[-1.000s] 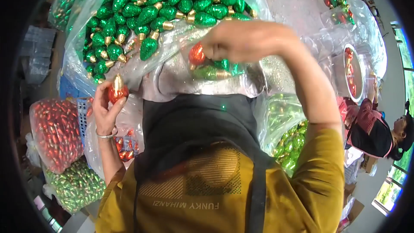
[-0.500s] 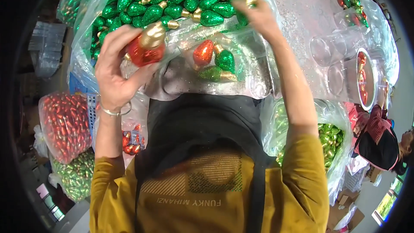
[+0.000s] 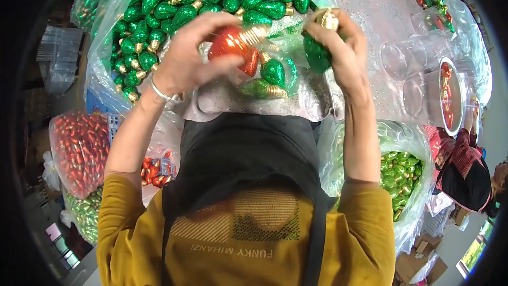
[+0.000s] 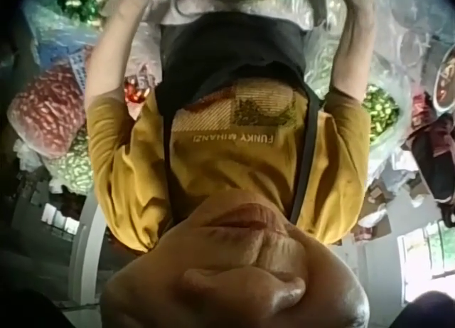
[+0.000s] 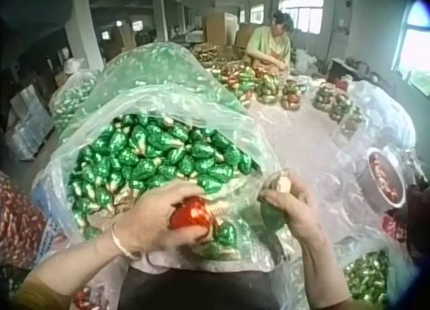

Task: Sorting and packaging green and red wrapped plastic items into clear plastic bags.

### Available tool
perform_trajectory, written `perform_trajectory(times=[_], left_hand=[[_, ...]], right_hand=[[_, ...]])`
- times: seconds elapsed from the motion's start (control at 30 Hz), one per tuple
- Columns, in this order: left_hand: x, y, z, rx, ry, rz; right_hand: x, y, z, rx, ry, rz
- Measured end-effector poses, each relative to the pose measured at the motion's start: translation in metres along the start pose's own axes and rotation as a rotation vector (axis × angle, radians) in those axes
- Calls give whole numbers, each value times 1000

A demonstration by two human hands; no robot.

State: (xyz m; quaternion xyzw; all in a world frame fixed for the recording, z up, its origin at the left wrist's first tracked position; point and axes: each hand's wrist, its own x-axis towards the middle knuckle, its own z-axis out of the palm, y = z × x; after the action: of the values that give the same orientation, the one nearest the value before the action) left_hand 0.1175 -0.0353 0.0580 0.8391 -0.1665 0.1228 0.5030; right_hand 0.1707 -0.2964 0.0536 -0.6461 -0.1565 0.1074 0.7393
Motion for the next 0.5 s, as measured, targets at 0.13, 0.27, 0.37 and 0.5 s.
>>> perform_trajectory(times=[0.13,0.27,0.37,0.5], left_hand=[[3,9,4,370,-264,335],[18,-7,3,355,-442,384],[23,0,-4,447,-543,527],[24,7,-16,513,-649,475]], right_hand=[[-56,-50,31,-525,-323,-233],[-82,-22,73,-1081,-451,97],[-78,2,71,-1143,-506,-155],[-41,6,42,-1024,-739,-425]])
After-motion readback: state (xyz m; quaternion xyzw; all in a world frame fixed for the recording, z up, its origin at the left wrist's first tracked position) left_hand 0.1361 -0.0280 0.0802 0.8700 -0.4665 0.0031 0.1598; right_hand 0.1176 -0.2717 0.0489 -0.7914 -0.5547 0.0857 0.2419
